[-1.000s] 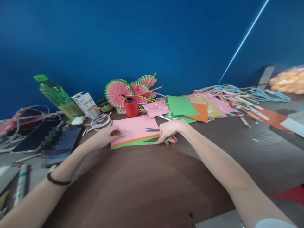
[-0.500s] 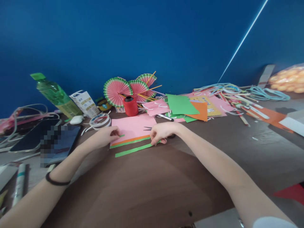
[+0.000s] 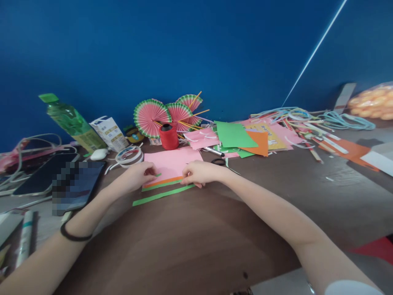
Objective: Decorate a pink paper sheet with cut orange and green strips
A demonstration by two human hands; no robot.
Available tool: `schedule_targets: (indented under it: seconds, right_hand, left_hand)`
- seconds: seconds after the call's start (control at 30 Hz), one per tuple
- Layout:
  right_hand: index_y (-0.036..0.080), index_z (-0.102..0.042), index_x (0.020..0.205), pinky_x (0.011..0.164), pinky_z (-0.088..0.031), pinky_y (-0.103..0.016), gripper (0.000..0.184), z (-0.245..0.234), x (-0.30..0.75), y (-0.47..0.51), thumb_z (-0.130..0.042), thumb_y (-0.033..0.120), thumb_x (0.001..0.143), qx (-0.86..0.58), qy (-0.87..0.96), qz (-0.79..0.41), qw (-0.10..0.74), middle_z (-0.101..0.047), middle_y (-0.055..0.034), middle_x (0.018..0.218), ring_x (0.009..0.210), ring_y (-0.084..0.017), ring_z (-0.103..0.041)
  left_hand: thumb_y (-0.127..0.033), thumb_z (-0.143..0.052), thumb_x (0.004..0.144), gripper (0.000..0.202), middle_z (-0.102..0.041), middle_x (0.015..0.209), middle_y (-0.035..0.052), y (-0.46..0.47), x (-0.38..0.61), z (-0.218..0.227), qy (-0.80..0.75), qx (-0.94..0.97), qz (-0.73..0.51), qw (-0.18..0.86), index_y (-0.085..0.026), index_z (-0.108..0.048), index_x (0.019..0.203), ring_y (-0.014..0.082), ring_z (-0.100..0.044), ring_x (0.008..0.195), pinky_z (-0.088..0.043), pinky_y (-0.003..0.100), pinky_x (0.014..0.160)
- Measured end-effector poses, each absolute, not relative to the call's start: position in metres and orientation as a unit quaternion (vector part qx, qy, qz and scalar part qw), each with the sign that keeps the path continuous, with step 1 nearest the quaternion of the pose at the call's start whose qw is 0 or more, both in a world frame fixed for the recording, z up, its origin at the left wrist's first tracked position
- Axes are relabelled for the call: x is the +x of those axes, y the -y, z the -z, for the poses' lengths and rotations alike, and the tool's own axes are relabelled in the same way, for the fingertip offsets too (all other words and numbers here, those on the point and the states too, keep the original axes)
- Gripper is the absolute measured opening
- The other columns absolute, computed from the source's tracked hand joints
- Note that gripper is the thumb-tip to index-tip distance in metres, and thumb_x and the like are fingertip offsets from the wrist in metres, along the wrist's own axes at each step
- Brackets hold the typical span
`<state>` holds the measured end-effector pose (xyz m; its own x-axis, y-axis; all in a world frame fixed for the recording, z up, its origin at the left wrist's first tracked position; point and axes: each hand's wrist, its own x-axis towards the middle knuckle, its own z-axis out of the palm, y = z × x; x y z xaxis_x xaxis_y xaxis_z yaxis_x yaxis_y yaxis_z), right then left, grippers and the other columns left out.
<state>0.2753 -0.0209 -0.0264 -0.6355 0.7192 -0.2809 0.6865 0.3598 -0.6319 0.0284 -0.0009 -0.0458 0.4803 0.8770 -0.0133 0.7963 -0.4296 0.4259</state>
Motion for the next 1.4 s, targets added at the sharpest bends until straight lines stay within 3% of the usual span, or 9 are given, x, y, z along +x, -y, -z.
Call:
schedule_targets:
  seconds: [0.17,0.4,0.5,0.67,0.83,1.0,1.13,1.27,1.4]
  right_hand:
    - [0.016,-0.058,0.067,0.05,-0.029,-0.021,0.021,0.029,0.275,0.018,-0.058,0.036,0.071,-0.451,0.843,-0.292,0.031,-0.053,0.0027,0.051,0.048,-0.009,-0.047]
    - [0.017,-0.055,0.06,0.049,-0.024,-0.022,0.03,0.033,0.265,0.026,-0.061,0.045,0.068,-0.462,0.856,-0.233,0.007,-0.056,0.0007,0.059,0.056,-0.01,-0.046]
    - [0.017,-0.057,0.064,0.052,-0.029,-0.022,0.026,0.038,0.261,0.026,-0.058,0.041,0.073,-0.461,0.85,-0.245,0.075,-0.057,0.0008,0.062,0.057,-0.01,-0.048]
    - [0.015,-0.061,0.083,0.068,-0.041,-0.024,0.011,0.051,0.253,0.02,-0.052,0.019,0.079,-0.416,0.836,-0.25,0.257,-0.061,-0.0033,0.082,0.072,-0.012,-0.054]
    - [0.015,-0.063,0.093,0.086,-0.04,-0.032,0.017,0.066,0.248,0.016,-0.05,0.015,0.081,-0.332,0.88,-0.205,0.27,-0.058,-0.0079,0.092,0.093,-0.017,-0.052]
    - [0.014,-0.063,0.089,0.08,-0.044,-0.029,0.015,0.07,0.242,0.009,-0.054,0.01,0.077,-0.362,0.859,-0.228,0.281,-0.056,-0.0066,0.09,0.084,-0.015,-0.054]
    - [0.012,-0.062,0.086,0.073,-0.043,-0.026,0.017,0.064,0.226,0.002,-0.055,0.005,0.073,-0.388,0.844,-0.255,0.269,-0.06,-0.0052,0.086,0.075,-0.012,-0.055]
    - [0.013,-0.062,0.084,0.073,-0.041,-0.027,0.013,0.06,0.207,0.0,-0.058,0.01,0.072,-0.383,0.853,-0.245,0.255,-0.06,-0.0051,0.086,0.079,-0.014,-0.054]
    - [0.014,-0.059,0.082,0.069,-0.039,-0.026,0.01,0.061,0.197,-0.002,-0.057,0.012,0.073,-0.4,0.849,-0.239,0.251,-0.058,-0.0046,0.087,0.077,-0.014,-0.054]
  left_hand:
    - [-0.024,-0.047,0.071,0.011,-0.059,0.07,0.0,0.003,0.028,0.047,-0.501,0.827,-0.109,0.23,-0.019,-0.055,0.077,0.0149,-0.054,0.062,-0.039,0.025,0.056]
    - [-0.02,-0.046,0.071,0.011,-0.058,0.07,-0.0009,0.008,0.03,0.043,-0.506,0.822,-0.111,0.237,-0.018,-0.054,0.077,0.0124,-0.05,0.057,-0.037,0.024,0.054]
    - [-0.02,-0.046,0.071,0.01,-0.058,0.071,-0.0008,0.008,0.031,0.044,-0.497,0.826,-0.124,0.237,-0.018,-0.054,0.077,0.0126,-0.051,0.059,-0.038,0.024,0.055]
    - [-0.027,-0.047,0.075,0.013,-0.06,0.077,0.0001,0.003,0.031,0.045,-0.488,0.807,-0.186,0.276,-0.019,-0.054,0.081,0.0133,-0.053,0.065,-0.042,0.024,0.059]
    - [-0.021,-0.044,0.073,0.013,-0.061,0.082,0.0025,-0.006,0.026,0.049,-0.496,0.805,-0.229,0.233,-0.018,-0.055,0.079,0.0169,-0.056,0.077,-0.043,0.03,0.074]
    - [-0.024,-0.046,0.072,0.013,-0.062,0.083,0.0038,-0.012,0.021,0.054,-0.493,0.799,-0.221,0.264,-0.018,-0.055,0.077,0.0181,-0.057,0.08,-0.043,0.033,0.079]
    - [-0.029,-0.05,0.071,0.018,-0.06,0.083,0.0038,-0.012,0.019,0.052,-0.479,0.787,-0.213,0.325,-0.017,-0.053,0.083,0.0173,-0.057,0.078,-0.046,0.033,0.074]
    - [-0.031,-0.054,0.069,0.029,-0.059,0.086,0.0043,-0.011,0.016,0.049,-0.436,0.783,-0.195,0.399,-0.016,-0.047,0.093,0.0165,-0.057,0.079,-0.047,0.034,0.074]
    - [-0.029,-0.056,0.067,0.033,-0.058,0.089,0.0049,-0.011,0.015,0.047,-0.431,0.787,-0.181,0.403,-0.016,-0.045,0.095,0.0177,-0.057,0.083,-0.047,0.035,0.077]
